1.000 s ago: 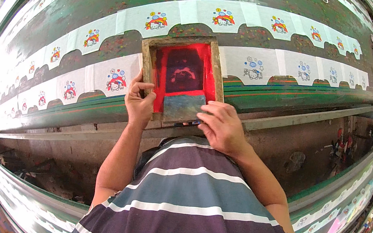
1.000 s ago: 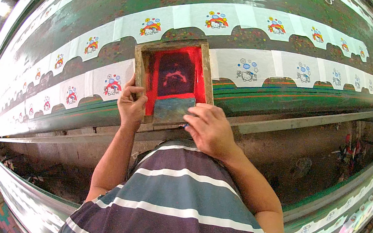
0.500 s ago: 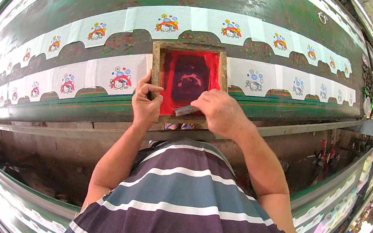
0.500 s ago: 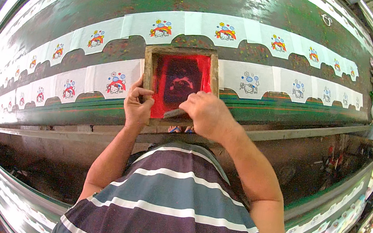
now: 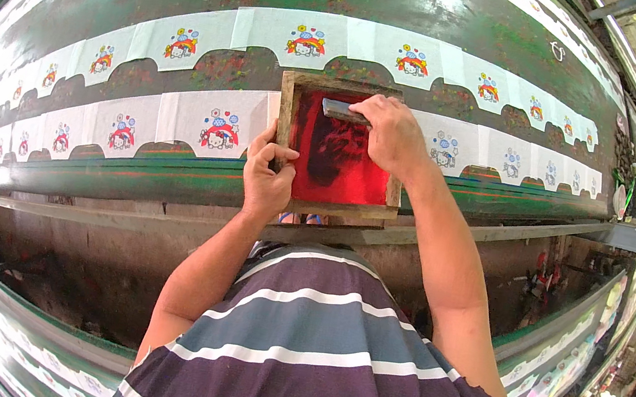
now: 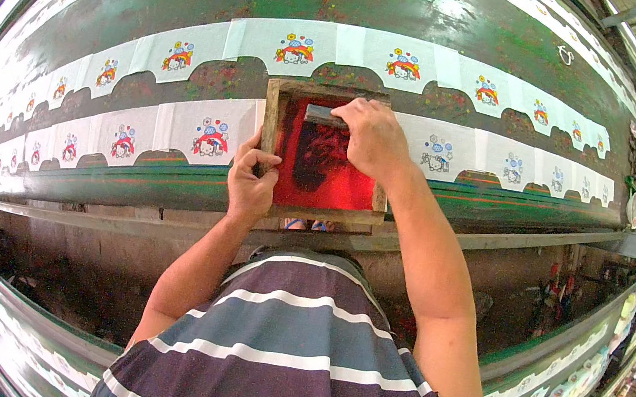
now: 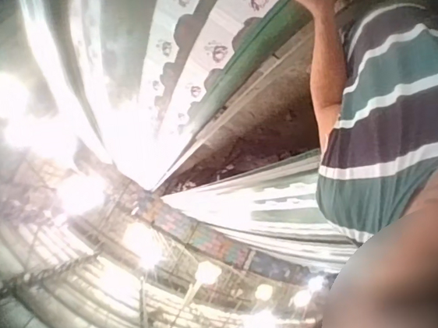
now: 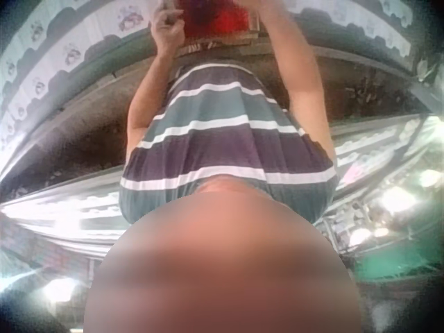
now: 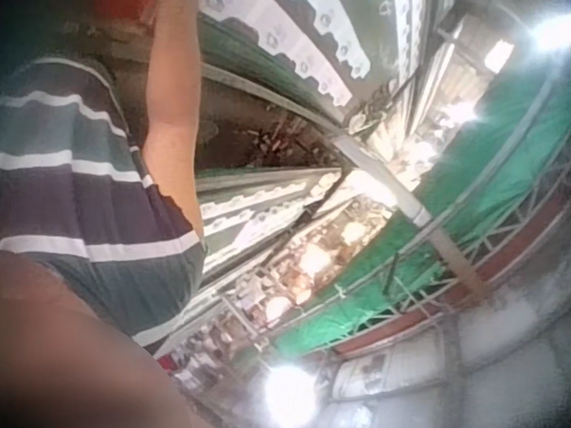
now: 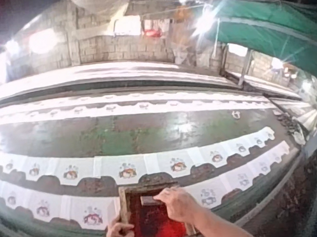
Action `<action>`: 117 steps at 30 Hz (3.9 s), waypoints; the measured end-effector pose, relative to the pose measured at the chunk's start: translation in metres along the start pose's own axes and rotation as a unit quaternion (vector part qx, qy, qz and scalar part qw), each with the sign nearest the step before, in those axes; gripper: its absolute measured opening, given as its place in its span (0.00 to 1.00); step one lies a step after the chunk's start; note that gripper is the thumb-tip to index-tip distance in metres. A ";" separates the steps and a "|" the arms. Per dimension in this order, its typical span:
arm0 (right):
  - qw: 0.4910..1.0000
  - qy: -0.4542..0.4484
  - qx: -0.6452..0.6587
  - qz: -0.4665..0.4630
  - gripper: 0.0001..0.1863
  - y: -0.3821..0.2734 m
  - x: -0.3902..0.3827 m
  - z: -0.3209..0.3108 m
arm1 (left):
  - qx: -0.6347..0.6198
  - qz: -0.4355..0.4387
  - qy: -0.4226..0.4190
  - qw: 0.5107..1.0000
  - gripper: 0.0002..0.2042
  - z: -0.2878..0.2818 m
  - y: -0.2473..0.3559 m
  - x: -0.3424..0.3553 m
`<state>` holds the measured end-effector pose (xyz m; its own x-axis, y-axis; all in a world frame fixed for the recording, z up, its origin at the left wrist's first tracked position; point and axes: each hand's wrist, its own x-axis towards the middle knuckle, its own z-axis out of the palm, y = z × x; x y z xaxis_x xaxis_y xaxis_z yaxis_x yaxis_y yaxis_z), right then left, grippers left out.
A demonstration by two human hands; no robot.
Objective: The person repeatedly rubs a small rectangular block over a red inked surface inside a wooden frame, then presses the frame onto a cloth laid on a green table to transfer a printed design. The person continues this cycle across multiple cloths.
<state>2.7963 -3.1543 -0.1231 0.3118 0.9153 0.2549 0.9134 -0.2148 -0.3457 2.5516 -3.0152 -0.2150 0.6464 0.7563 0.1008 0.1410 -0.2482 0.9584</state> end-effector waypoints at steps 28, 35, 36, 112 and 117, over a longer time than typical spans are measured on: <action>0.971 0.163 0.135 0.115 0.19 -0.055 -0.174 -0.014 | -0.011 0.039 0.026 0.999 0.11 0.011 0.015 -0.001; 0.902 0.219 0.270 0.257 0.18 0.016 -0.242 -0.034 | -0.001 0.071 0.010 0.997 0.12 0.104 0.052 -0.015; 0.906 0.219 0.259 0.255 0.17 0.027 -0.251 -0.040 | 0.004 0.075 0.010 0.997 0.12 0.120 0.056 -0.017; 1.000 0.015 0.009 0.016 0.21 0.186 -0.115 -0.104 | 0.025 0.029 -0.001 0.999 0.10 0.230 0.065 -0.037; 1.000 0.014 -0.016 -0.002 0.21 0.162 -0.146 -0.092 | -0.007 0.031 0.002 0.999 0.11 0.230 0.064 -0.036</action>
<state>2.9234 -3.3539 -0.1329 0.3153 0.9061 0.2821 0.9223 -0.2225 -0.3161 2.7098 -3.1980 -0.2185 0.6503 0.7424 0.1609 0.0899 -0.2855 0.9541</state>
